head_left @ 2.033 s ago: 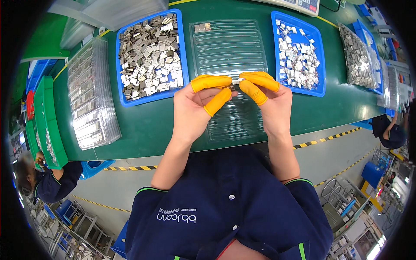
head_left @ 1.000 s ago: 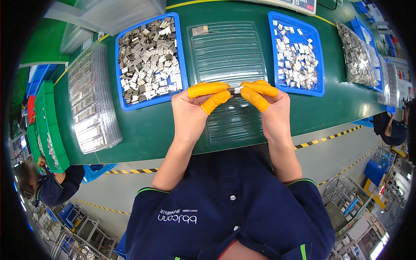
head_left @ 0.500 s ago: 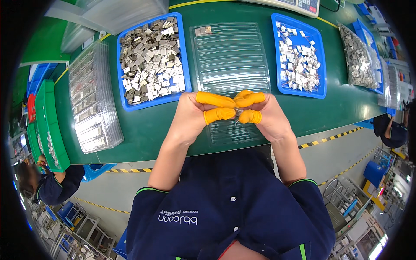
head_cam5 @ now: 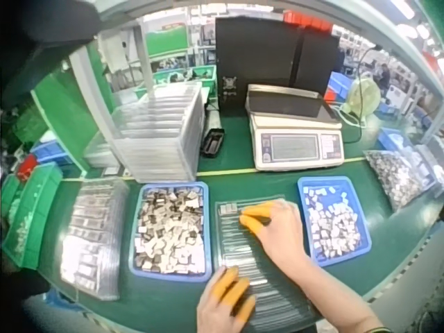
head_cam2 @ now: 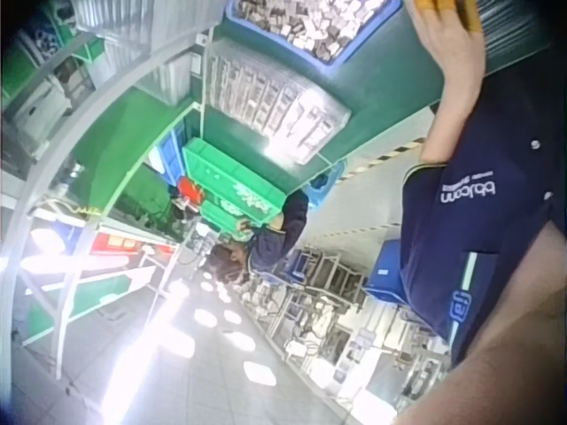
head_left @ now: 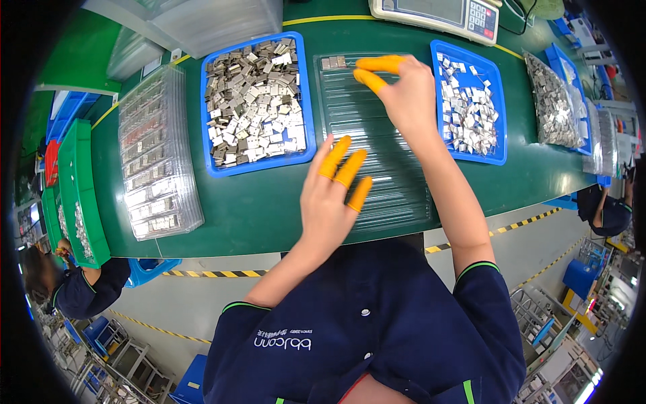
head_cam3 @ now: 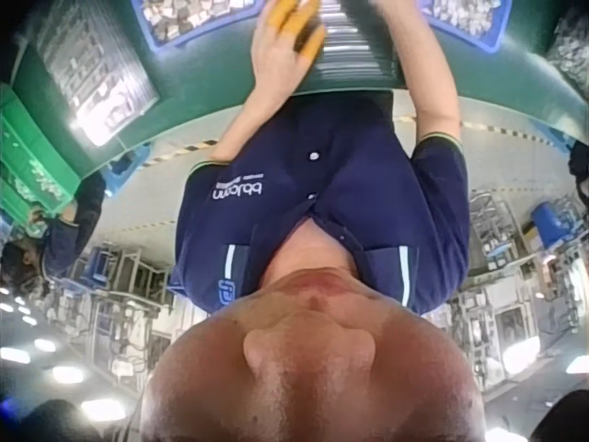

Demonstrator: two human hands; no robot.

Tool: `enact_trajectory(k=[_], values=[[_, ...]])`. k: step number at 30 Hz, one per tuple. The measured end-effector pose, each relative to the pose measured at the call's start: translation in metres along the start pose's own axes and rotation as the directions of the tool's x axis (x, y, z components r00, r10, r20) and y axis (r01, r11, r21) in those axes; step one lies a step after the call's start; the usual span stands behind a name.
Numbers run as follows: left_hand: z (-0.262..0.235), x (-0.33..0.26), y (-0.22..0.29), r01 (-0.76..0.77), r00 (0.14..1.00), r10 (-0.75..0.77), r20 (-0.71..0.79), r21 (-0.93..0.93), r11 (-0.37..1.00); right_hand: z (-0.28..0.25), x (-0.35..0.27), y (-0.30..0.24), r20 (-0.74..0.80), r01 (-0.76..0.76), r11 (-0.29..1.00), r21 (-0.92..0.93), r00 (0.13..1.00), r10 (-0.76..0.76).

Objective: The person sits at a green workbench and assembles small electronic components. They pick up a silver rectangular piece from a blue bin and a white piece from another bin, then press them together. The assembled unit is placed into a clear plastic tray. This process is repeated continuously throughout the video.

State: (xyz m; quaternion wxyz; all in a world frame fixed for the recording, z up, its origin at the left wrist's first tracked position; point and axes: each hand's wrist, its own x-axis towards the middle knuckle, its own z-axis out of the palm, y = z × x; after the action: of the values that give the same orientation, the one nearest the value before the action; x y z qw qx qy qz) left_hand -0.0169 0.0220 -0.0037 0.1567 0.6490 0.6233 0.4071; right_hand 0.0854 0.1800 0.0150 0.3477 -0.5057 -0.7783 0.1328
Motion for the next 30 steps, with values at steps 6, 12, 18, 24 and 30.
enact_trajectory(k=[6,12,18,24,30], values=[[0.010,-0.016,0.000,-0.086,0.995,0.084,0.063,0.037,0.996,0.036,0.011,0.012,-0.092,0.118,0.939,-0.324,0.984,-0.155],[0.011,-0.019,-0.001,-0.101,0.994,0.097,0.059,0.059,0.993,0.040,0.011,0.019,-0.088,0.181,0.925,-0.333,0.971,-0.221],[0.012,-0.020,-0.003,-0.096,0.993,0.092,0.076,0.058,0.994,0.045,0.010,0.023,-0.045,0.214,0.924,-0.316,0.970,-0.240],[0.011,-0.019,-0.001,-0.098,0.993,0.094,0.073,0.048,0.994,0.036,0.012,0.023,-0.049,0.255,0.943,-0.212,0.961,-0.271],[0.007,-0.020,0.000,-0.071,0.997,0.070,-0.019,-0.100,0.992,-0.029,-0.009,0.030,-0.108,0.062,0.976,-0.210,0.990,-0.087]])
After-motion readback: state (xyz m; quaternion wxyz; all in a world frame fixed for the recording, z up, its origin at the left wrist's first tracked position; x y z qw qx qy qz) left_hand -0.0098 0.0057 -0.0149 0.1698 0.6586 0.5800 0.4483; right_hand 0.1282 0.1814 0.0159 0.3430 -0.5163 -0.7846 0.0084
